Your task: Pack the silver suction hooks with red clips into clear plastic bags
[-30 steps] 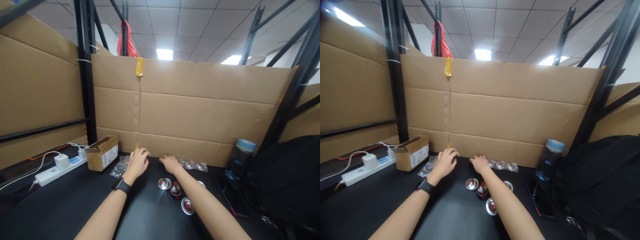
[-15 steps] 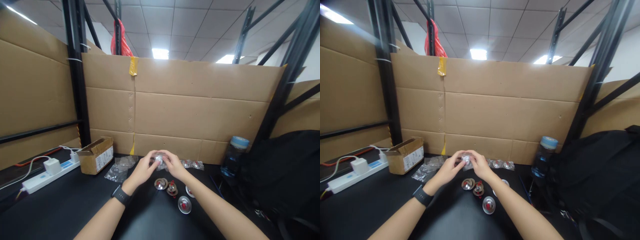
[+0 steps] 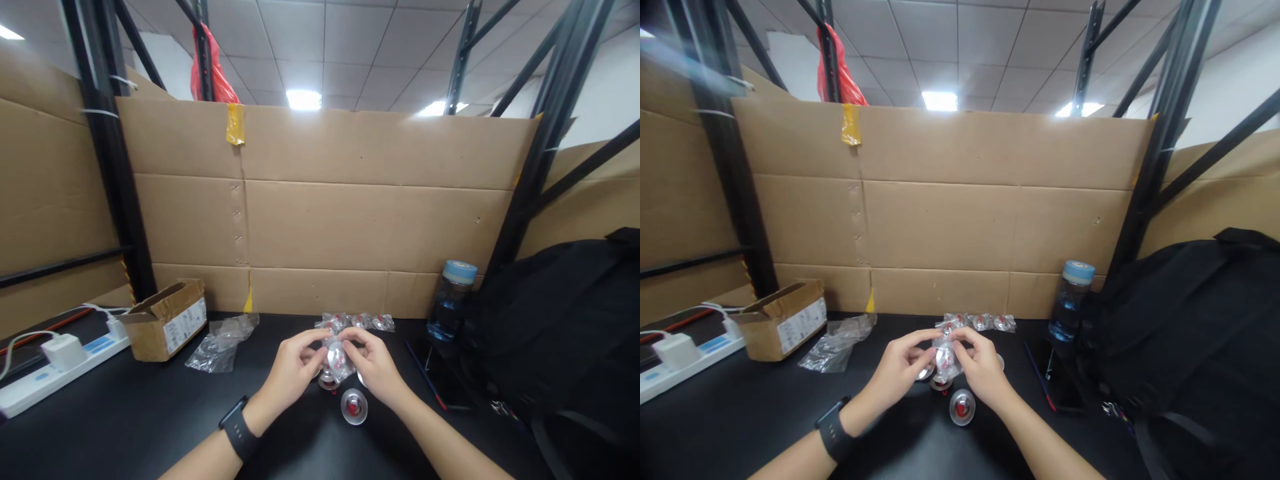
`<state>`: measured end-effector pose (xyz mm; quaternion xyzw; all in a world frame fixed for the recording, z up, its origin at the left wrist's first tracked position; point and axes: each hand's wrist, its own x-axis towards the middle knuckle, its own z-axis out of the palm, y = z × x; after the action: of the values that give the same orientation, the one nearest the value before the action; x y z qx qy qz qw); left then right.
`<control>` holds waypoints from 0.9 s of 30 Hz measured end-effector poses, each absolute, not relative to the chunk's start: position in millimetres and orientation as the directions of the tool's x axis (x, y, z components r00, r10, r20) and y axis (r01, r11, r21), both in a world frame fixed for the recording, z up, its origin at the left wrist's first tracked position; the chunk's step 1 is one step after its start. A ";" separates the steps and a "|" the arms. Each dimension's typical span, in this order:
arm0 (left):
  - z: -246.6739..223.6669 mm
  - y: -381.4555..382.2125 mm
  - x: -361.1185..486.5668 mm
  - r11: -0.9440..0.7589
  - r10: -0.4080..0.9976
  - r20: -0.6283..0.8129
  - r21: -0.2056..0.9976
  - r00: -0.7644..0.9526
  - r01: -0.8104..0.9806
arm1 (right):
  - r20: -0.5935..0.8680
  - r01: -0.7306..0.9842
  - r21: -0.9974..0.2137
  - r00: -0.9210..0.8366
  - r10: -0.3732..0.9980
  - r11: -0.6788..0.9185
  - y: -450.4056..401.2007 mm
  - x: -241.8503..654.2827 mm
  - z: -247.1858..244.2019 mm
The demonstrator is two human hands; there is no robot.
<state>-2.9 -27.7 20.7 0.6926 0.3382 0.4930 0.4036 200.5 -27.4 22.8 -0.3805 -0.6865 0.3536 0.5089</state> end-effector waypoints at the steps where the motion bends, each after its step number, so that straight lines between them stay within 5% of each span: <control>1: 21.5 -29.4 -2.1 -0.448 0.863 0.418 0.893 0.282 0.049 | 0.421 0.162 -0.878 -0.182 0.889 0.449 -28.9 199.7 24.3; 7: 14.6 -32.4 3.2 -0.305 0.828 0.278 0.952 0.487 -0.025 | 0.378 0.215 -0.889 -0.154 0.913 0.404 -39.8 195.4 25.7; 14: 10.4 -24.0 1.1 -0.417 0.835 0.367 0.908 0.410 0.037 | 0.415 0.156 -0.879 -0.218 0.884 0.451 -42.9 196.8 30.7; 21: 24.6 -22.0 -7.0 -0.208 0.828 0.298 0.950 0.474 -0.234 | 0.286 0.013 -0.956 -0.189 0.939 0.293 -26.7 204.2 25.4; 27: 13.1 -14.2 -12.2 -0.406 0.838 0.285 0.895 0.465 0.183 | 0.439 0.237 -0.855 -0.144 0.887 0.461 -14.4 221.6 30.1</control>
<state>-12.2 -14.2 13.1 0.7438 0.3432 0.3870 0.4232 221.6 -14.4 30.1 -0.4097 -0.6858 0.3185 0.5102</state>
